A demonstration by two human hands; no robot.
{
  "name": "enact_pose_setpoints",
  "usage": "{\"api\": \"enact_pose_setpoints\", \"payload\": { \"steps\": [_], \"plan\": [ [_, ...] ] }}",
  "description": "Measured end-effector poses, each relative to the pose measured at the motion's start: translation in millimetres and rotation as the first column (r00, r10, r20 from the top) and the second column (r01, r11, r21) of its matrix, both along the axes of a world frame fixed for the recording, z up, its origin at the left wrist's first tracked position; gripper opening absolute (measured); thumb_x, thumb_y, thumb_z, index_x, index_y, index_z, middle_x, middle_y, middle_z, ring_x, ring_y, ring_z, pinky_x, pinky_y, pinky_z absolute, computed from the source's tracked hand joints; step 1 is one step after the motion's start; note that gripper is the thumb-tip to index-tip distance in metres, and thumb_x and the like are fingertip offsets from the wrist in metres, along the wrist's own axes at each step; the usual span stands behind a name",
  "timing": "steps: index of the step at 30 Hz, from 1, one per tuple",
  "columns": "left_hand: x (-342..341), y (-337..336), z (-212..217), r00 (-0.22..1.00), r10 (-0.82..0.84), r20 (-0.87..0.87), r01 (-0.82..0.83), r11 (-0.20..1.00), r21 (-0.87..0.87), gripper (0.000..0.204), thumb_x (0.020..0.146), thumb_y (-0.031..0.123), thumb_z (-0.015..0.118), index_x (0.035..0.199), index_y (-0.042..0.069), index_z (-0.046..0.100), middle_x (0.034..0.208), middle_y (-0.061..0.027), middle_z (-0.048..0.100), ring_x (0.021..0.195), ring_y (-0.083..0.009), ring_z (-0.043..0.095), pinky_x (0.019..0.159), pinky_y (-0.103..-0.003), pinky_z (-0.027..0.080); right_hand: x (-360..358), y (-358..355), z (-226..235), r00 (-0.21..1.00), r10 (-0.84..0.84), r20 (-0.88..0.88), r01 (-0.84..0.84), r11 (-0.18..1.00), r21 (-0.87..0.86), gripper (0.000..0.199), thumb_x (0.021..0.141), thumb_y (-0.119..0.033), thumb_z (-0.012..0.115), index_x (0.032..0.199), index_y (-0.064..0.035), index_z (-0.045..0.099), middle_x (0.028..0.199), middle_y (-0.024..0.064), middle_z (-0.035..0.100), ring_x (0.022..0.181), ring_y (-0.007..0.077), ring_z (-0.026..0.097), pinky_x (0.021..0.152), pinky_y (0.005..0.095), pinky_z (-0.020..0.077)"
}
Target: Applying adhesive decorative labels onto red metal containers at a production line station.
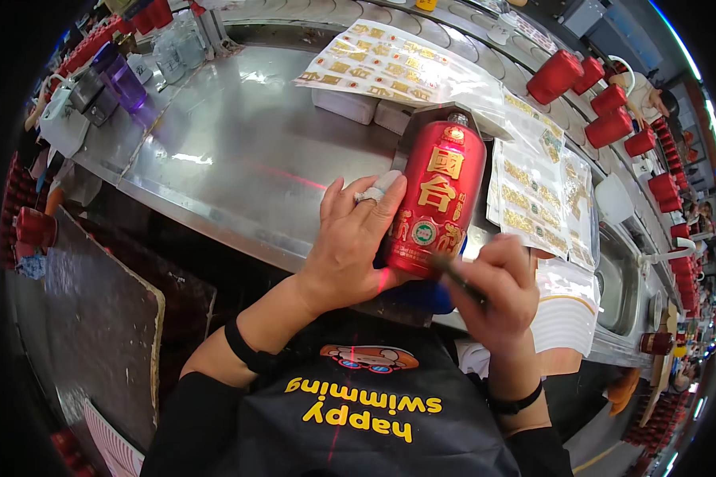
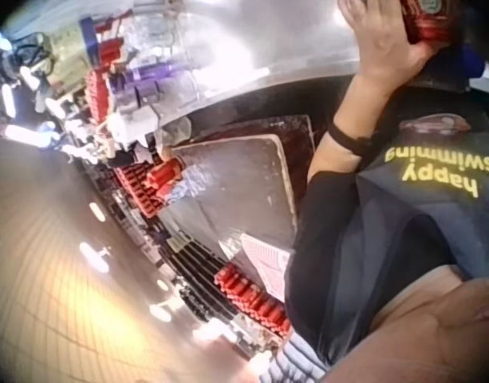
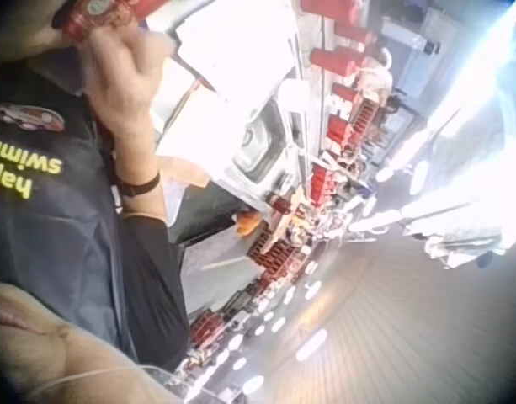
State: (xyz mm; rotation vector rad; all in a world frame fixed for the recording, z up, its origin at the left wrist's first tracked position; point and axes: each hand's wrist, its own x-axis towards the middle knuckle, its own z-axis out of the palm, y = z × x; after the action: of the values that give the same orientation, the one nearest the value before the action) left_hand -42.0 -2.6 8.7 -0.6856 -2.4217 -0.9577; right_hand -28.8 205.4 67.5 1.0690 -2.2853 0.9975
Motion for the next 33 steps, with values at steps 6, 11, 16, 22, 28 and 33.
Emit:
{"api": "enact_pose_setpoints", "payload": {
  "steps": [6,11,16,22,28,33],
  "plan": [
    [2,-3,17,0.997,0.013,-0.072,-0.025,0.984,-0.178,0.098,0.066,0.041,0.078,0.144,0.001,0.034,0.107,-0.0158,0.058,0.120,-0.0366,0.044,0.106,-0.059,0.020,4,1,-2,1.000,-0.025,0.011,0.026,0.998,-0.054,0.040,0.057,-0.001,0.080,0.094,-0.0074,0.067,0.082,0.0049,0.056,0.069,0.0226,0.050,0.059,0.0340,0.0391],
    [-2,0,-5,0.999,0.026,-0.045,-0.028,0.998,-0.054,0.104,0.064,0.044,0.079,0.144,-0.001,0.031,0.110,-0.0173,0.058,0.120,-0.0369,0.044,0.107,-0.057,0.021,4,-2,4,0.956,0.253,0.149,-0.253,0.967,-0.022,0.039,0.058,-0.001,0.080,0.094,-0.0067,0.067,0.083,0.0056,0.056,0.069,0.0227,0.051,0.060,0.0344,0.0406],
    [-1,-2,4,1.000,0.023,0.005,-0.022,0.994,-0.108,0.105,0.064,0.047,0.079,0.143,-0.003,0.031,0.120,-0.0188,0.055,0.120,-0.0364,0.044,0.106,-0.057,0.022,4,0,0,0.991,0.117,0.065,-0.117,0.993,-0.004,0.036,0.061,-0.002,0.081,0.094,-0.0071,0.067,0.080,0.0060,0.057,0.068,0.0217,0.051,0.059,0.0336,0.0400],
    [-1,-1,-4,0.999,0.013,0.033,-0.012,0.998,-0.056,0.104,0.064,0.046,0.079,0.143,-0.003,0.031,0.118,-0.0182,0.056,0.120,-0.0358,0.044,0.106,-0.057,0.022,0,-1,-1,0.997,0.074,0.014,-0.074,0.996,0.043,0.037,0.060,-0.003,0.082,0.094,-0.0045,0.067,0.078,0.0052,0.054,0.073,0.0229,0.053,0.061,0.0336,0.0413],
    [0,-2,4,1.000,0.023,0.019,-0.020,0.990,-0.139,0.107,0.065,0.047,0.078,0.145,-0.003,0.027,0.115,-0.0175,0.057,0.120,-0.0360,0.044,0.107,-0.057,0.021,-4,0,2,0.989,-0.116,-0.087,0.123,0.989,0.077,0.035,0.062,-0.003,0.082,0.094,-0.0049,0.067,0.080,0.0065,0.055,0.070,0.0230,0.054,0.058,0.0312,0.0418],
    [0,0,-7,0.996,-0.004,0.088,0.003,1.000,0.008,0.107,0.064,0.047,0.078,0.144,-0.003,0.028,0.112,-0.0176,0.058,0.119,-0.0362,0.045,0.107,-0.058,0.021,-5,-2,-3,0.978,-0.209,0.004,0.209,0.977,-0.048,0.033,0.063,-0.002,0.081,0.093,-0.0052,0.067,0.081,0.0070,0.056,0.070,0.0227,0.053,0.058,0.0320,0.0421]
  ]
}}
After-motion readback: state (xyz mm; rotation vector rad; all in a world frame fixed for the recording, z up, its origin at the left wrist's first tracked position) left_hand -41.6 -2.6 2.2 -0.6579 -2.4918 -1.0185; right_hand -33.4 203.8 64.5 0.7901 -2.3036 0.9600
